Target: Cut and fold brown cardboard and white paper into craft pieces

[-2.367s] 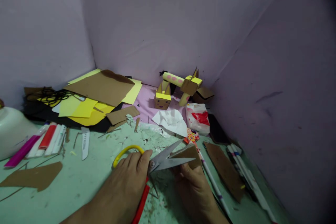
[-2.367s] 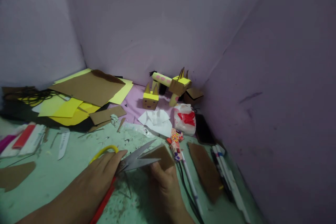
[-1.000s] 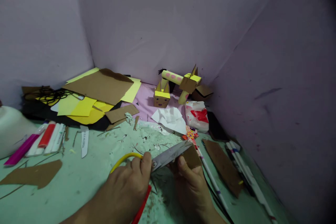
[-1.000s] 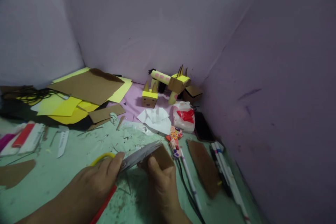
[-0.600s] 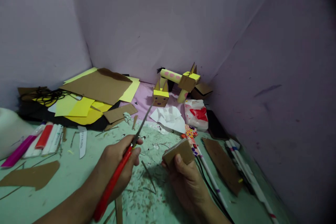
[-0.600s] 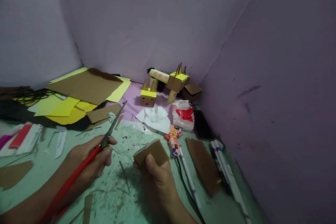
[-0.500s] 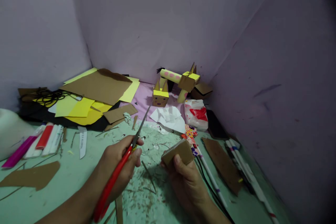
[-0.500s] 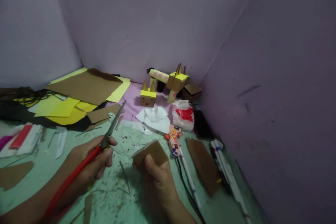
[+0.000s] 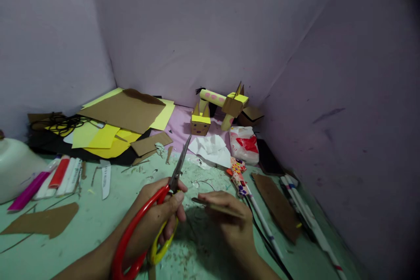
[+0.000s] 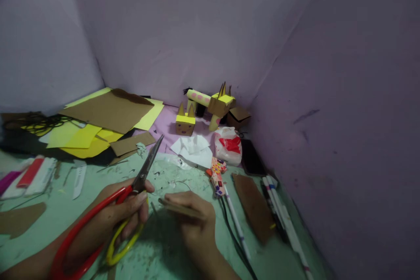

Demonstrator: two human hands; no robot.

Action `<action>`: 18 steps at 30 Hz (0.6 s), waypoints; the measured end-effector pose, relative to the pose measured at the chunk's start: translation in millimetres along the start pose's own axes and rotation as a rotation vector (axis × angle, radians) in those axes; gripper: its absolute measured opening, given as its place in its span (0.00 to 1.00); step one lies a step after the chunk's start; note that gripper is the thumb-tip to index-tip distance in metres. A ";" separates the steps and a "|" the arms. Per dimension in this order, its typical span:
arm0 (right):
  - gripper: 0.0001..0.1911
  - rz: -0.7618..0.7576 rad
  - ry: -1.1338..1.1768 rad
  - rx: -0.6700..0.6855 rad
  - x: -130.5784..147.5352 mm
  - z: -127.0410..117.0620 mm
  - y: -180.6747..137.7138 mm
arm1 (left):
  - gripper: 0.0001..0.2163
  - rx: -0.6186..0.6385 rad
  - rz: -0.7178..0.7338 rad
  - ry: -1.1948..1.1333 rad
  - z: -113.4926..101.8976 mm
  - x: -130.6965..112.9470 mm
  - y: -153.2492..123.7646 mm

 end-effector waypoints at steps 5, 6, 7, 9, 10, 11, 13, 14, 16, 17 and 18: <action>0.12 -0.387 -0.306 0.192 31.3 12.5 -5.2 | 0.21 0.051 -0.094 -0.019 3.1 7.3 -0.3; 0.13 -0.415 -0.349 0.200 33.0 13.9 -5.7 | 0.22 0.041 -0.100 -0.007 1.5 8.8 0.8; 0.14 -0.436 -0.371 0.205 33.9 14.9 -5.8 | 0.23 0.028 -0.100 -0.001 -0.5 10.0 2.0; 0.17 -0.440 -0.378 0.224 32.1 17.1 -5.7 | 0.23 0.035 -0.106 -0.015 -2.6 12.5 4.1; 0.19 -0.428 -0.372 0.225 30.2 17.6 -5.5 | 0.22 0.070 -0.114 -0.039 -1.5 13.6 4.4; 0.21 -0.418 -0.364 0.220 28.5 17.8 -5.8 | 0.22 0.121 -0.122 -0.063 0.9 14.3 4.1; 0.21 -0.398 -0.341 0.184 26.3 16.7 -6.9 | 0.22 0.225 -0.128 -0.088 7.1 14.1 1.5; 0.19 -0.388 -0.316 0.147 26.0 15.0 -7.5 | 0.22 0.246 -0.112 -0.096 8.7 12.9 0.2; 0.14 -0.310 -0.222 0.056 23.2 9.9 -6.8 | 0.21 0.198 -0.059 -0.109 6.9 9.7 -0.8; 0.12 -0.218 -0.144 -0.012 18.8 5.9 -5.2 | 0.21 0.136 -0.028 -0.118 3.7 8.5 -0.4; 0.13 -0.095 -0.039 -0.082 12.1 2.2 -3.7 | 0.21 0.060 0.005 -0.133 -0.5 7.5 0.3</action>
Point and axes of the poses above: each hand's wrist, its own y-axis towards the middle knuckle, its own z-axis out of the palm, x = y × z, the point moved 6 cm from there along y, towards the middle knuckle, and after that the axes turned 1 degree about -z, right-handed, at the moved point
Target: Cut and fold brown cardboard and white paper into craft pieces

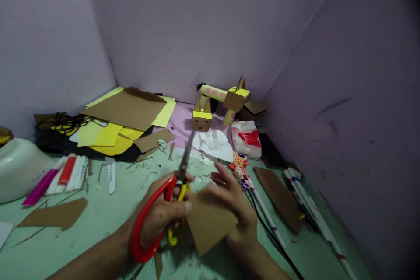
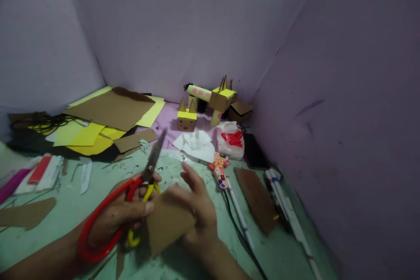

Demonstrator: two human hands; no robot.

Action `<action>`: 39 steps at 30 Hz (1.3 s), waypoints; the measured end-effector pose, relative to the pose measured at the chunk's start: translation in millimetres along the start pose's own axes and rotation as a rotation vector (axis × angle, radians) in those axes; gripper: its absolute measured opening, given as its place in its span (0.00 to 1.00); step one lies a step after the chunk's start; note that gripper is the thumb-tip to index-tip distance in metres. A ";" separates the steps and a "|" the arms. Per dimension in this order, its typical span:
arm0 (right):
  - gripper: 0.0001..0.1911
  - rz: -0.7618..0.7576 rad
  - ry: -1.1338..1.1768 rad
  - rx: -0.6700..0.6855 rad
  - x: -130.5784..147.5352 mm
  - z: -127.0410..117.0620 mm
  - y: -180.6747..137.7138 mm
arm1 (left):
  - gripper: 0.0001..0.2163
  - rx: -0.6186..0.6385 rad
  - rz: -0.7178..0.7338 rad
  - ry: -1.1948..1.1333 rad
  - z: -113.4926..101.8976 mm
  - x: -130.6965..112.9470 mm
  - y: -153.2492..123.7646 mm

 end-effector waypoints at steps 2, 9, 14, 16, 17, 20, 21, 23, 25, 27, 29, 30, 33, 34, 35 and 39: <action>0.18 0.291 0.256 -0.095 -17.0 0.6 -1.0 | 0.21 -0.143 0.087 -0.023 -8.0 -2.2 0.9; 0.21 0.432 0.375 0.106 -17.6 24.1 -4.3 | 0.20 -0.300 0.173 0.056 -2.0 -1.1 -5.0; 0.12 0.447 0.189 0.222 -15.9 14.9 -5.2 | 0.17 -0.303 0.259 0.351 3.3 -18.9 -14.3; 0.10 0.450 0.119 0.268 -17.8 12.8 -5.4 | 0.17 -0.291 0.291 0.395 3.2 -21.5 -14.5; 0.10 0.442 0.081 0.289 -18.7 12.4 -5.3 | 0.16 -0.290 0.314 0.413 3.2 -21.6 -14.3; 0.09 0.408 -0.002 0.359 -19.7 14.7 -4.8 | 0.13 -0.331 0.386 0.463 2.9 -19.3 -14.2; 0.09 0.400 -0.012 0.375 -19.4 15.7 -4.4 | 0.13 -0.361 0.406 0.468 2.0 -18.6 -14.8; 0.11 0.396 0.002 0.372 -18.5 16.5 -2.9 | 0.11 -0.372 0.428 0.467 1.6 -17.4 -15.8; 0.14 0.433 0.055 0.327 -19.6 15.3 -1.5 | 0.11 -0.332 0.435 0.450 2.0 -17.0 -16.8; 0.17 0.490 0.141 0.266 -23.4 13.1 -1.1 | 0.12 -0.268 0.424 0.414 2.7 -16.2 -17.7; 0.18 0.513 0.260 0.194 -27.9 10.9 -1.5 | 0.12 -0.212 0.395 0.363 3.6 -14.0 -17.9; 0.18 0.506 0.337 0.158 -29.8 10.2 -2.0 | 0.13 -0.185 0.374 0.338 4.6 -12.1 -17.6; 0.16 0.500 0.539 0.108 -35.4 13.5 -6.9 | 0.14 -0.137 0.296 0.260 7.9 -4.9 -15.3; 0.16 0.519 0.563 0.115 -37.1 16.5 -9.8 | 0.15 -0.142 0.272 0.236 8.0 -2.7 -14.5; 0.16 0.545 0.570 0.122 -38.4 19.6 -12.7 | 0.15 -0.143 0.253 0.218 8.4 -1.1 -13.8; 0.14 0.627 0.607 0.060 -37.5 25.4 -17.9 | 0.14 -0.101 0.239 0.285 9.5 -2.6 -12.5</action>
Point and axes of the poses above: each hand's wrist, its own y-axis towards the middle knuckle, its own z-axis out of the palm, x = y × z, the point moved 6 cm from there along y, towards the middle knuckle, and after that the axes turned 1 degree about -z, right-handed, at the moved point
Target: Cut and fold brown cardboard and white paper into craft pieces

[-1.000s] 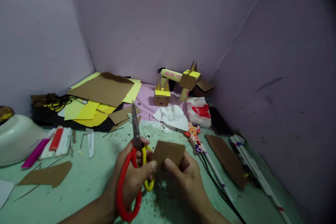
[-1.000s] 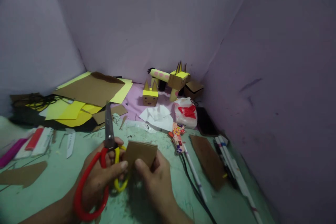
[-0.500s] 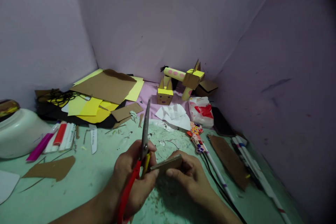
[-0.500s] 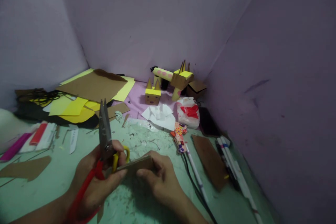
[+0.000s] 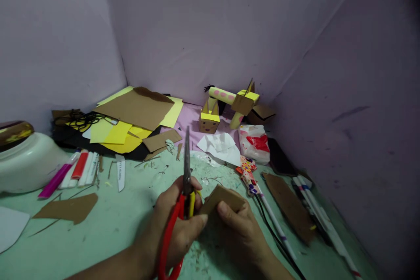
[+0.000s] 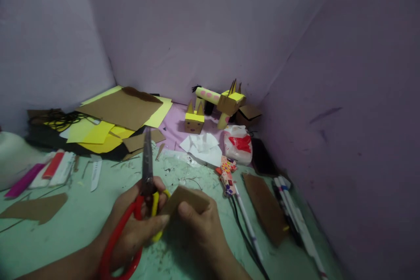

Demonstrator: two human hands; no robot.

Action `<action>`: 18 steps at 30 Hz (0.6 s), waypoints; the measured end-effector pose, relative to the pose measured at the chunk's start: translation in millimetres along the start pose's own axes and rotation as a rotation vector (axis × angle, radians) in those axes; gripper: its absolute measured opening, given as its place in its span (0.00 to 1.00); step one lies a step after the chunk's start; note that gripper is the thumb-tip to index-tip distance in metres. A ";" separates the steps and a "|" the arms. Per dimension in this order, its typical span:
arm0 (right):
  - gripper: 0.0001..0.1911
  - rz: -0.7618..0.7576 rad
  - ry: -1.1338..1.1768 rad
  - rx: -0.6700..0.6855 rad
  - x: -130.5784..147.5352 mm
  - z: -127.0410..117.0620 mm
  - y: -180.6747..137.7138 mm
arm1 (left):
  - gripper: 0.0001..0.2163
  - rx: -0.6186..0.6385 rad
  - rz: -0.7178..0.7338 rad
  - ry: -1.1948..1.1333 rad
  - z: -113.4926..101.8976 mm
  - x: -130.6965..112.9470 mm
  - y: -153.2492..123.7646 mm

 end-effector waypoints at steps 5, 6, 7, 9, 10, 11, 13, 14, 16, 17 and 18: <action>0.11 -0.043 0.161 -0.076 15.4 -1.7 6.5 | 0.05 0.085 0.284 0.574 -0.5 -15.4 1.0; 0.12 -0.066 0.191 -0.125 19.5 -5.2 8.3 | 0.06 0.054 0.365 0.687 -1.4 -18.5 0.1; 0.14 -0.081 0.221 -0.177 22.5 -9.0 9.8 | 0.07 0.028 0.418 0.771 -2.0 -19.9 -0.7; 0.16 -0.087 0.272 -0.249 25.6 -14.3 11.8 | 0.10 0.024 0.444 0.855 -2.1 -18.6 -1.7; 0.17 -0.088 0.289 -0.258 26.4 -15.2 12.5 | 0.12 0.032 0.435 0.877 -2.0 -17.2 -2.0; 0.17 -0.093 0.297 -0.257 26.9 -15.1 12.8 | 0.15 0.037 0.422 0.906 -2.1 -15.8 -2.4; 0.17 -0.109 0.288 -0.231 27.3 -12.9 12.6 | 0.20 0.042 0.389 1.008 -1.8 -12.0 -2.7; 0.16 -0.117 0.271 -0.209 27.0 -11.0 12.1 | 0.22 0.038 0.364 1.072 -1.8 -9.1 -2.4; 0.15 -0.124 0.215 -0.154 25.6 -7.1 11.1 | 0.24 0.044 0.312 1.176 -0.8 -0.7 -1.6; 0.15 -0.121 0.183 -0.116 24.4 -5.3 10.8 | 0.25 0.050 0.298 1.206 0.5 3.9 -1.5; 0.15 -0.117 0.149 -0.078 23.0 -4.2 10.6 | 0.25 0.050 0.296 1.221 2.0 8.0 -1.6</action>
Point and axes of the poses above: each hand's wrist, its own y-axis towards the middle knuckle, its own z-axis out of the palm, x = y × z, the point moved 6 cm from there along y, towards the middle knuckle, and after that the axes turned 1 degree about -z, right-handed, at the moved point
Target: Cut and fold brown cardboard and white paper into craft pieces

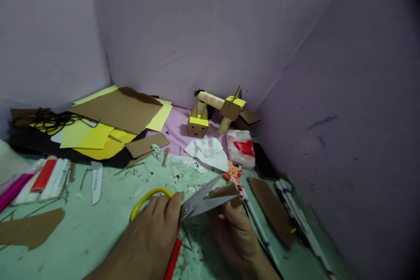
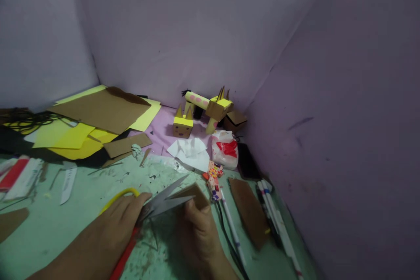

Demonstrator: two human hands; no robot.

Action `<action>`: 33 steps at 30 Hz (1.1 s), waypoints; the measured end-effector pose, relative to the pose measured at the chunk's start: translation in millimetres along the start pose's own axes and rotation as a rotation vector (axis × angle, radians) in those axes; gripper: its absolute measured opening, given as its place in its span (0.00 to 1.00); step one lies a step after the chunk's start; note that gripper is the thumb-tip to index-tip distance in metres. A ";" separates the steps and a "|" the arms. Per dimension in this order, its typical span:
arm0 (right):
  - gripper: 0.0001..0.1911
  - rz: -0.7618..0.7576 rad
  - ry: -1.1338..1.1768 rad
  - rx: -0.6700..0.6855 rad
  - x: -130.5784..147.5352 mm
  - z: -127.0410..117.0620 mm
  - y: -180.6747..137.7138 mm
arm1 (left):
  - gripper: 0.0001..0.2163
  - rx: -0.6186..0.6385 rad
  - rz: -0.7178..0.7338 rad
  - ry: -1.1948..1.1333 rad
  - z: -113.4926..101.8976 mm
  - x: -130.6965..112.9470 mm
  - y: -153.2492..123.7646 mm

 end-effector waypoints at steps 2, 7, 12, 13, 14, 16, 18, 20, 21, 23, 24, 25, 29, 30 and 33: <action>0.14 0.003 -0.060 0.059 -2.1 -1.3 -0.3 | 0.26 -0.018 -0.004 0.013 7.0 -0.4 -1.7; 0.10 -0.062 -0.128 0.055 0.2 -13.0 -0.4 | 0.28 0.007 -0.012 0.109 15.8 -2.1 -4.3; 0.07 -0.077 -0.101 0.087 1.1 -5.2 -4.6 | 0.29 0.055 -0.021 0.207 12.5 -6.3 -4.6; 0.07 -0.073 -0.098 0.082 0.9 -3.6 -5.1 | 0.28 0.050 -0.012 0.219 11.1 -8.0 -4.9; 0.07 -0.065 -0.097 0.076 0.6 -2.6 -5.3 | 0.28 0.044 0.000 0.232 9.8 -10.0 -5.1; 0.09 -0.049 -0.093 0.066 0.0 -1.8 -5.2 | 0.28 0.020 0.010 0.257 6.9 -13.4 -5.6; 0.11 -0.036 -0.090 0.055 -0.6 -2.9 -5.0 | 0.27 -0.011 -0.003 0.281 4.6 -14.8 -5.9; 0.12 -0.040 -0.092 0.044 -0.5 -4.7 -5.1 | 0.27 -0.028 -0.013 0.296 5.3 -14.8 -6.3; 0.13 -0.048 -0.096 0.039 -0.3 -5.7 -5.3 | 0.27 -0.027 -0.003 0.300 7.1 -14.8 -6.5; 0.14 -0.061 -0.104 0.033 -0.2 -7.5 -5.6 | 0.27 -0.019 0.018 0.302 11.5 -14.0 -6.7; 0.14 -0.064 -0.108 0.029 -0.5 -8.4 -5.7 | 0.27 -0.018 0.023 0.297 12.9 -13.2 -6.5; 0.13 -0.062 -0.110 0.022 -1.1 -9.5 -5.7 | 0.27 -0.021 0.024 0.287 13.0 -12.6 -6.0; 0.12 -0.048 -0.106 -0.017 -2.5 -13.1 -5.1 | 0.26 0.067 0.035 0.226 6.0 -16.0 -0.3; 0.12 -0.046 -0.098 -0.026 -2.4 -13.3 -5.0 | 0.27 0.123 0.031 0.209 3.9 -17.5 1.5; 0.12 -0.053 -0.061 -0.053 -1.1 -12.4 -4.9 | 0.28 0.267 -0.017 0.150 -0.5 -18.5 4.1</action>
Point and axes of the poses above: each hand's wrist, its own y-axis towards the middle knuckle, its own z-axis out of the palm, x = y × z, the point moved 6 cm from there along y, towards the middle knuckle, and after that the axes turned 1 degree about -z, right-handed, at the moved point
